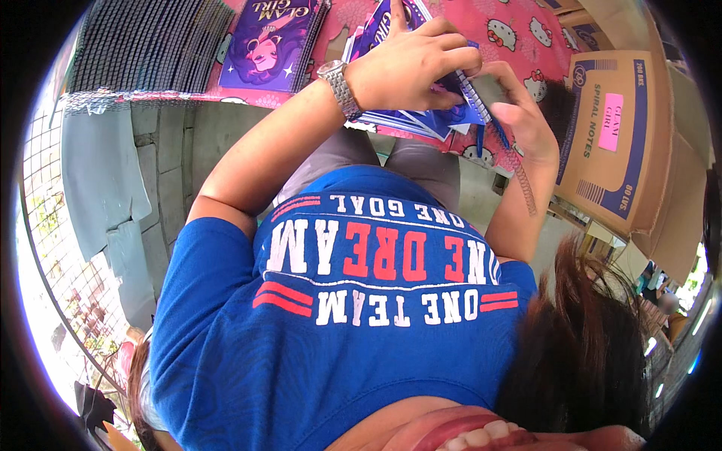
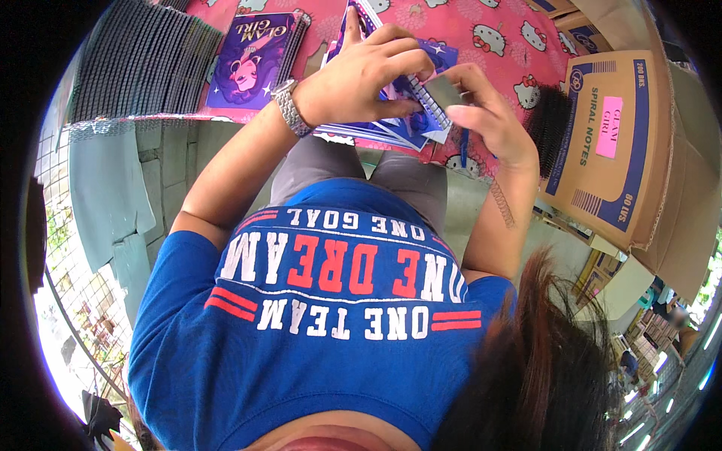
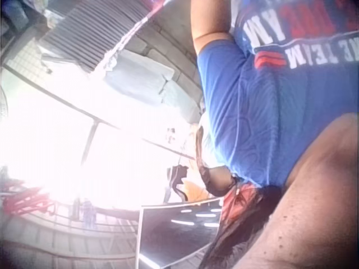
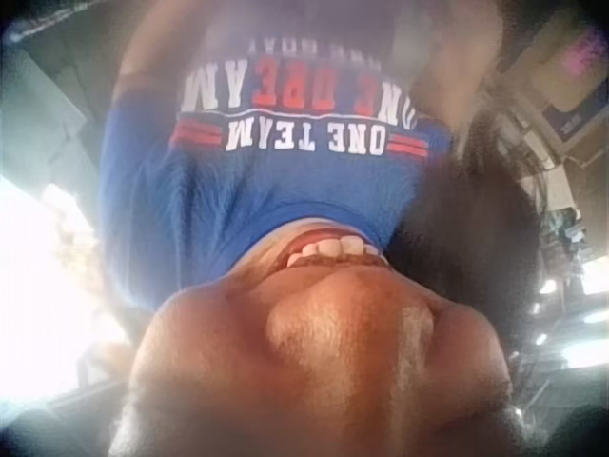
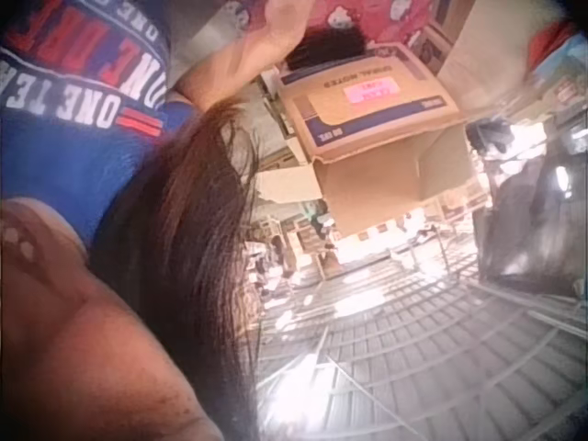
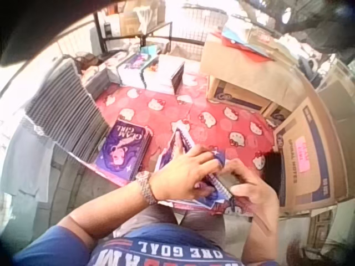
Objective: The person is manually inserting metal spiral coils into pre-punched holes in notebooks and then crimping the ends of the coils using a pair of pliers.
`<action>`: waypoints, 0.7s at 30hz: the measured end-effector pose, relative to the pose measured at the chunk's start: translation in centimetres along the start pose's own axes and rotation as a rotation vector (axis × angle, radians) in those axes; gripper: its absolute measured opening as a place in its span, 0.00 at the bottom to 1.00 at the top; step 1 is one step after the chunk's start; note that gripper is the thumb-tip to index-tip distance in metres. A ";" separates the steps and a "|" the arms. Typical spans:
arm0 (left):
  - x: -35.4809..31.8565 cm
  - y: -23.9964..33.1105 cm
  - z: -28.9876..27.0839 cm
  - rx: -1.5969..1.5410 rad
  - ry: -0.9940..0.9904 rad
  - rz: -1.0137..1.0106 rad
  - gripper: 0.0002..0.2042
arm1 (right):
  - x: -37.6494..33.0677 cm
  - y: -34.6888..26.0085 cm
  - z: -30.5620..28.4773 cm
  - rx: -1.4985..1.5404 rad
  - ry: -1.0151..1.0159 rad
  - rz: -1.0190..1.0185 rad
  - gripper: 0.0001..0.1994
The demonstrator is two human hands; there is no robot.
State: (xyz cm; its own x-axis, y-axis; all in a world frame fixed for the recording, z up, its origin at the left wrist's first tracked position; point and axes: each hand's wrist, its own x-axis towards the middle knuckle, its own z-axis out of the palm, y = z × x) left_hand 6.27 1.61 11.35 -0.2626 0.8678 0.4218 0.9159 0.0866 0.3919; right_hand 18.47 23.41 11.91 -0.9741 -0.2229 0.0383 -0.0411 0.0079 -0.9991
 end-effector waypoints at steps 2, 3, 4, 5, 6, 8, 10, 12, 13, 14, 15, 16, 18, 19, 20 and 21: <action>0.4 -0.1 -0.5 0.006 0.001 0.004 0.21 | -0.4 0.2 -0.1 0.163 0.035 -0.128 0.30; 0.5 -0.1 -0.2 0.002 -0.002 0.005 0.21 | -0.3 0.1 0.2 0.150 0.026 -0.137 0.30; 0.4 -0.1 0.0 -0.001 -0.006 0.006 0.21 | 0.0 -0.2 0.5 0.137 0.016 -0.146 0.30; 0.2 -0.1 0.1 -0.006 -0.012 -0.010 0.21 | 0.1 -0.2 0.8 0.124 0.007 -0.155 0.30; 0.1 -0.1 -0.1 -0.004 -0.008 -0.017 0.21 | 0.3 -0.1 0.1 -0.028 0.077 0.157 0.32; 0.2 -0.1 0.0 -0.015 -0.015 -0.027 0.21 | 0.4 -0.2 0.0 0.244 -0.013 -0.145 0.31; 0.4 0.1 0.0 -0.035 -0.040 -0.039 0.21 | 0.8 -1.1 1.0 0.533 -0.171 -0.369 0.30; 0.4 -0.1 0.1 -0.018 -0.021 -0.033 0.22 | 0.7 -0.5 0.1 0.231 -0.055 0.002 0.32; 0.4 -0.3 0.0 0.029 0.007 -0.027 0.23 | 0.8 -0.2 -0.5 0.075 0.002 0.182 0.33; 0.4 -0.5 -0.4 0.076 0.035 -0.020 0.23 | 0.8 -0.1 -0.9 -0.079 0.019 0.245 0.34; 0.3 -0.7 -0.6 0.121 0.058 -0.019 0.24 | 0.9 0.0 -0.7 0.094 0.007 0.098 0.32; 0.4 -1.1 -1.1 0.147 0.126 -0.030 0.24 | 1.1 0.0 -0.4 0.266 -0.006 -0.050 0.30; 0.9 -1.9 -2.4 0.095 0.074 -0.045 0.20 | 1.5 -1.4 0.8 0.499 -0.038 -0.306 0.28; 0.5 -2.7 -2.7 0.110 0.048 -0.072 0.21 | 2.1 -1.2 0.7 0.326 -0.040 -0.170 0.30; 0.0 -3.8 -2.2 -0.129 0.065 -0.048 0.20 | 2.9 -0.8 0.5 0.150 -0.041 -0.037 0.31; 0.1 -3.5 -2.1 -0.023 0.025 -0.072 0.19 | 3.5 -0.7 0.0 -0.035 -0.022 0.106 0.33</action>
State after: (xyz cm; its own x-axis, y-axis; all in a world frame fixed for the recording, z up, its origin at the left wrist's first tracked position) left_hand 2.36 0.39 11.73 -0.3355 0.8473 0.4118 0.8872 0.1373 0.4405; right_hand 15.08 22.66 12.70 -0.9683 -0.2404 -0.0682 0.0537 0.0661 -0.9964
